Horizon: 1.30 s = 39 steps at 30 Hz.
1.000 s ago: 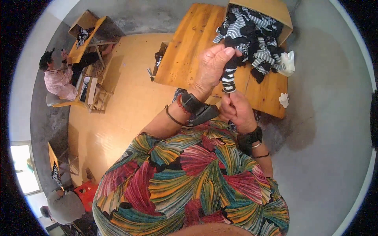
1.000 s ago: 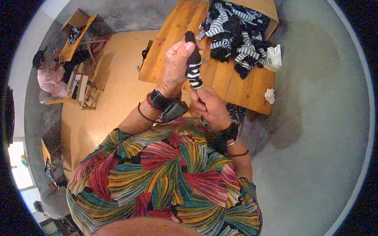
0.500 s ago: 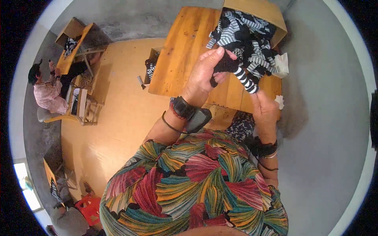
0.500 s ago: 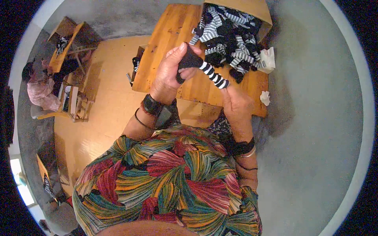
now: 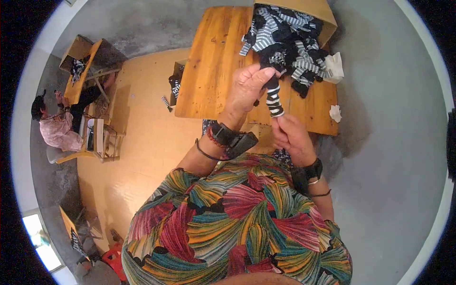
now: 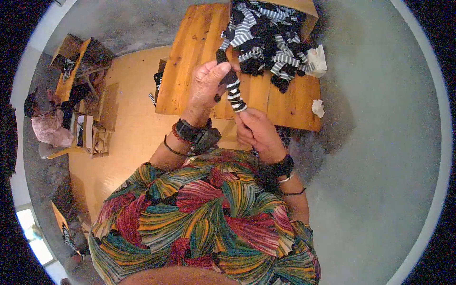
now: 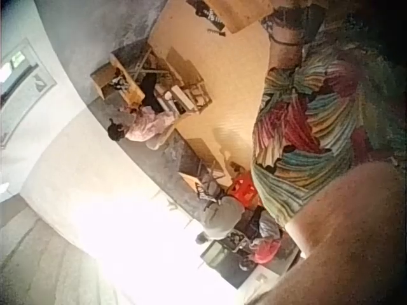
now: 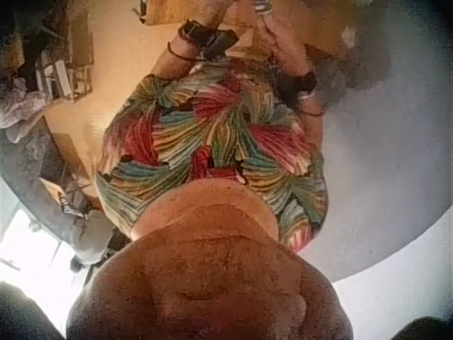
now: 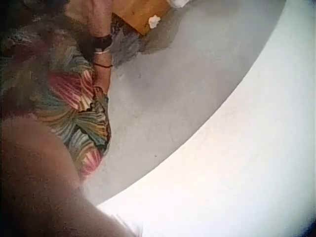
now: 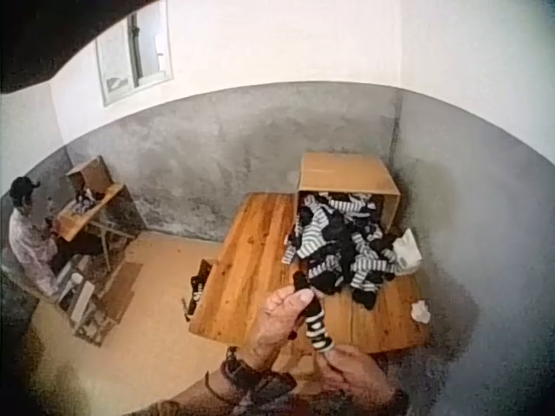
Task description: Wrapping a small piece of black fabric around a striped fabric sleeve that is placed on a thin rod.
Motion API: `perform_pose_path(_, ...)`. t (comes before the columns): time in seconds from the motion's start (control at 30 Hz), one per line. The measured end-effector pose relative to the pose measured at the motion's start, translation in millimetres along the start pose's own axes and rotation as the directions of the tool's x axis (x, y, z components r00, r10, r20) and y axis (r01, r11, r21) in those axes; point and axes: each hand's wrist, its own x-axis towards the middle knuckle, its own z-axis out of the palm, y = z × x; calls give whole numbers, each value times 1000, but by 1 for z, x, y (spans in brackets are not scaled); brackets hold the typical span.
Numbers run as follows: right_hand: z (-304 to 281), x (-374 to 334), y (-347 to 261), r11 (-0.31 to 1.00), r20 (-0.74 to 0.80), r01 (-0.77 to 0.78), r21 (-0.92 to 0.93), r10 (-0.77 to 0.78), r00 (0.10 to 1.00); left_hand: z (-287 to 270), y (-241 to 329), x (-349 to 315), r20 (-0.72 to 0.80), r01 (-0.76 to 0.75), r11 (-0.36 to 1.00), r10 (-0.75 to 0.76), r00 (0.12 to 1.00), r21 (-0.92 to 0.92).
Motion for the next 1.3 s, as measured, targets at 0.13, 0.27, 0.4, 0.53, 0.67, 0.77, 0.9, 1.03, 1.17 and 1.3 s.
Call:
perform_pose_path(0.13,-2,10,-7,966,-19,66,-249,-73,997,-9,9,-4,-38,22,998,-24,999,-59)
perform_pose_path(0.27,-11,15,-2,526,62,409,-745,-557,829,-16,8,-5,-175,-43,999,37,984,-30)
perform_pose_path(0.4,-7,1,-15,215,69,274,-938,-656,751,-20,9,-4,-109,43,997,-50,993,-64)
perform_pose_path(0.53,-10,-9,-23,21,109,163,-986,-658,745,-27,3,4,24,183,974,-181,983,-132)
perform_pose_path(0.67,-12,1,-14,178,39,207,-962,-661,749,-21,-1,6,6,115,992,-115,993,-46)
perform_pose_path(0.77,-14,21,2,463,-47,252,-849,-543,838,-14,-9,6,-121,53,993,-65,990,-104)
perform_pose_path(0.9,-4,18,10,999,-12,7,-34,-7,1000,-5,-12,4,-133,60,998,-63,989,-28)
perform_pose_path(1.03,-8,17,5,999,3,-39,4,39,999,-11,-9,10,-89,14,995,-22,996,-97)
perform_pose_path(1.17,-34,23,-2,346,32,304,-887,-612,790,-33,-18,6,-204,75,997,-70,976,19)
perform_pose_path(1.3,-42,10,-9,-36,217,273,-961,-709,671,-44,-25,8,-305,82,984,-127,944,-157)
